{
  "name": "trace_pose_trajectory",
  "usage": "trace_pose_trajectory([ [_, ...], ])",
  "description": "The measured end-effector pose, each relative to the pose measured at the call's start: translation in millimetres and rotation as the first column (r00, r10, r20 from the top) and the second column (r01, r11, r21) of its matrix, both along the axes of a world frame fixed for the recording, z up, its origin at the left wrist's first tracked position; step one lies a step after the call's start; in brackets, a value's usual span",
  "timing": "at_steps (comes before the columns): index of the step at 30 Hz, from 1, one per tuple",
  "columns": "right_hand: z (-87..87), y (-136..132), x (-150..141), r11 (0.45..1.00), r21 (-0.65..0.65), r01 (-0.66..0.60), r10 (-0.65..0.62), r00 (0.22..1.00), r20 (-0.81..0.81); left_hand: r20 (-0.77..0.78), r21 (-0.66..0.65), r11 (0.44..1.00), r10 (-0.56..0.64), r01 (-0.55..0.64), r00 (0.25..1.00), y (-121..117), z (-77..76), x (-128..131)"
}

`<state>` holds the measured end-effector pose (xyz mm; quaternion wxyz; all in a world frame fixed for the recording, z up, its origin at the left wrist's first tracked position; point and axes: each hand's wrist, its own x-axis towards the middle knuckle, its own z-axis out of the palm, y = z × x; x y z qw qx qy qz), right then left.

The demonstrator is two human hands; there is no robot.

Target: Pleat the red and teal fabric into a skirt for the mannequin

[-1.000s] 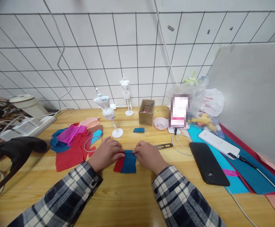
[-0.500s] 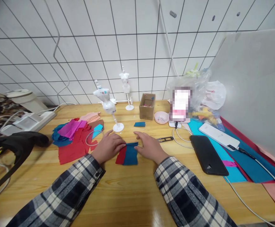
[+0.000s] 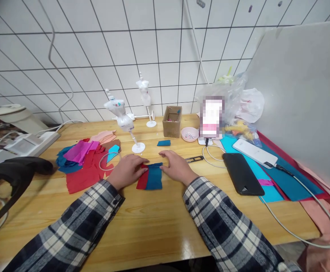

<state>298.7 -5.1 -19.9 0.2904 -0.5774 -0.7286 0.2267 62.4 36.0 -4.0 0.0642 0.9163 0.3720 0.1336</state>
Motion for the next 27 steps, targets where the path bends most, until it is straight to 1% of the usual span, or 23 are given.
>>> trace_pose_trajectory([
  [2, 2.4, 0.2, 0.1, 0.999, 0.028, 0.016, -0.016, 1.000, 0.004, 0.002, -0.009, 1.000, 0.005, -0.005, 1.000, 0.9, -1.1, 0.5],
  [5, 6.2, -0.2, -0.8, 0.997, 0.074, 0.022, -0.028, 0.996, 0.082, 0.020, -0.019, 1.000, -0.005, 0.005, 1.000, 1.6, -1.5, 1.2],
  [8, 8.4, -1.2, -2.0, 0.999, 0.047, 0.011, -0.018, 0.989, 0.149, 0.031, -0.035, 0.999, -0.008, 0.009, 0.999, 1.9, -1.0, 1.5],
  [14, 10.0, -2.8, -0.8, 1.000, 0.021, -0.003, 0.000, 0.989, 0.146, 0.030, -0.046, 0.999, -0.001, 0.002, 1.000, 2.4, -1.6, 1.3],
  [21, 11.2, -4.5, -2.9, 1.000, -0.008, -0.023, 0.024, 0.977, 0.214, 0.014, -0.054, 0.999, 0.002, -0.001, 1.000, 1.3, -0.5, 1.4],
  [27, 12.0, -5.1, -4.1, 0.997, -0.009, -0.072, 0.072, 0.972, 0.224, 0.022, -0.068, 0.998, 0.017, -0.015, 1.000, -0.1, 1.8, 1.4],
])
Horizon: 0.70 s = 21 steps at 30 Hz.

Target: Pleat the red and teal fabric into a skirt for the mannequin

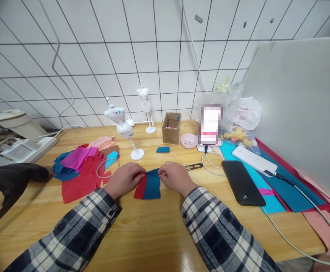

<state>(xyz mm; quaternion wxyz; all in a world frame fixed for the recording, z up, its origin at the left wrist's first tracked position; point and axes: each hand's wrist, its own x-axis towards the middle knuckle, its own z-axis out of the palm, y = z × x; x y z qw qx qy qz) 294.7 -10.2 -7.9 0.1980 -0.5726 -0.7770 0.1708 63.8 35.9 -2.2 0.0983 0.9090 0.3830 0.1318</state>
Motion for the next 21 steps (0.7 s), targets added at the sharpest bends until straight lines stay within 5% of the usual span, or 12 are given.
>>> trace_pose_trajectory([
  [9, -4.5, 0.5, -5.6, 0.982, 0.190, -0.006, 0.030, 0.992, -0.126, -0.010, -0.022, 1.000, -0.003, 0.003, 1.000, 0.0, -0.1, -2.3],
  [21, -11.4, 3.3, -4.8, 0.987, 0.157, -0.030, 0.047, 0.994, -0.103, -0.050, 0.018, 1.000, -0.014, 0.015, 0.999, -1.5, 0.2, -1.6],
])
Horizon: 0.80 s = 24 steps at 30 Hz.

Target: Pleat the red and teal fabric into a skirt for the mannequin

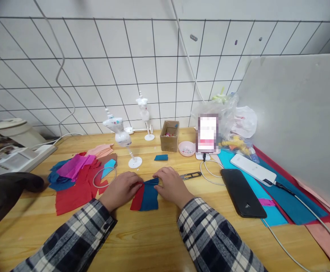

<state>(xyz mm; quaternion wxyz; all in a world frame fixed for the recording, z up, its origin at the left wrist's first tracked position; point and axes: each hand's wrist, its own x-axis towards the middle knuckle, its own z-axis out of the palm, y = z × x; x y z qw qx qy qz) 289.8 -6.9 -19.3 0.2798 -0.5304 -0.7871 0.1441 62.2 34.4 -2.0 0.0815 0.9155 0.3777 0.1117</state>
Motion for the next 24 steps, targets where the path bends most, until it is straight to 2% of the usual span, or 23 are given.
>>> trace_pose_trajectory([
  [3, 4.0, -2.1, -0.1, 0.999, 0.029, 0.023, -0.022, 0.998, -0.051, -0.007, 0.008, 1.000, -0.002, 0.002, 1.000, -0.1, -0.6, -0.4],
  [11, 6.2, -2.5, 4.9, 0.989, -0.147, 0.023, -0.015, 0.998, 0.054, -0.010, 0.010, 1.000, -0.003, 0.003, 1.000, 0.0, -1.3, -0.8],
  [24, 7.9, -2.4, 7.7, 0.976, -0.214, 0.039, -0.029, 0.998, 0.048, -0.004, 0.010, 1.000, -0.002, 0.002, 1.000, 0.8, -0.7, 0.7],
])
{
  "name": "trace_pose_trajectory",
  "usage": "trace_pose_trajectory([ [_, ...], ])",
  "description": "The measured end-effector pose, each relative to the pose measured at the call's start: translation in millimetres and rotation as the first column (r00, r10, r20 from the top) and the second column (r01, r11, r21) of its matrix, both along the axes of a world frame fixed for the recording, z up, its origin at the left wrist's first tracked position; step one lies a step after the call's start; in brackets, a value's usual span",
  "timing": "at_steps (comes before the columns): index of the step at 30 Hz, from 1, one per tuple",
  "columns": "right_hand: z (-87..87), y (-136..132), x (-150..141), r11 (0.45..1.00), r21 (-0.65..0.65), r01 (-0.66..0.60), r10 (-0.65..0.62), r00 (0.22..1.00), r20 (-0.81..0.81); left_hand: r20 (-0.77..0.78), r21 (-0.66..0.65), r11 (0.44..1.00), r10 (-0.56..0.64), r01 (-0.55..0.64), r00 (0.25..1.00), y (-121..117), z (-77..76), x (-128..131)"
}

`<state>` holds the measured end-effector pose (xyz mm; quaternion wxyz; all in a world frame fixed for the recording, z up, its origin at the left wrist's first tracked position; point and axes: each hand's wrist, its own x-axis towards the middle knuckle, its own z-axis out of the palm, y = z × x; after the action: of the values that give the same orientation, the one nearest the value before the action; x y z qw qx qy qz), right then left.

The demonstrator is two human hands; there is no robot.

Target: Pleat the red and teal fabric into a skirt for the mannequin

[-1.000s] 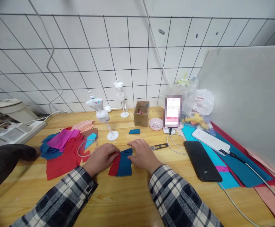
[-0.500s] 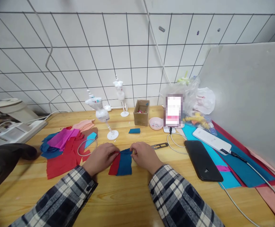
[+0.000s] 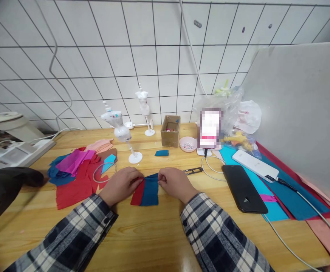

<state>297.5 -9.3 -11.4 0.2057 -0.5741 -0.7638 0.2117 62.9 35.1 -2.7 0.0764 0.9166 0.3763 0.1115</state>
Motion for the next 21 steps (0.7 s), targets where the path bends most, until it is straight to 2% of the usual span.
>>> trace_pose_trajectory([
  [8, 0.1, -0.4, 1.0, 0.999, -0.019, 0.037, -0.038, 0.998, -0.047, -0.014, 0.003, 1.000, -0.008, 0.008, 1.000, 0.1, 0.2, -0.2],
  [14, -1.5, 1.8, -0.2, 0.999, 0.040, 0.011, -0.012, 1.000, 0.017, -0.008, 0.001, 1.000, -0.017, 0.017, 1.000, 0.0, 0.3, -0.1],
  [21, -3.2, 5.0, -2.0, 0.997, 0.020, 0.081, -0.081, 0.997, 0.004, -0.007, 0.013, 1.000, -0.017, 0.017, 1.000, -0.2, -0.2, -0.3],
])
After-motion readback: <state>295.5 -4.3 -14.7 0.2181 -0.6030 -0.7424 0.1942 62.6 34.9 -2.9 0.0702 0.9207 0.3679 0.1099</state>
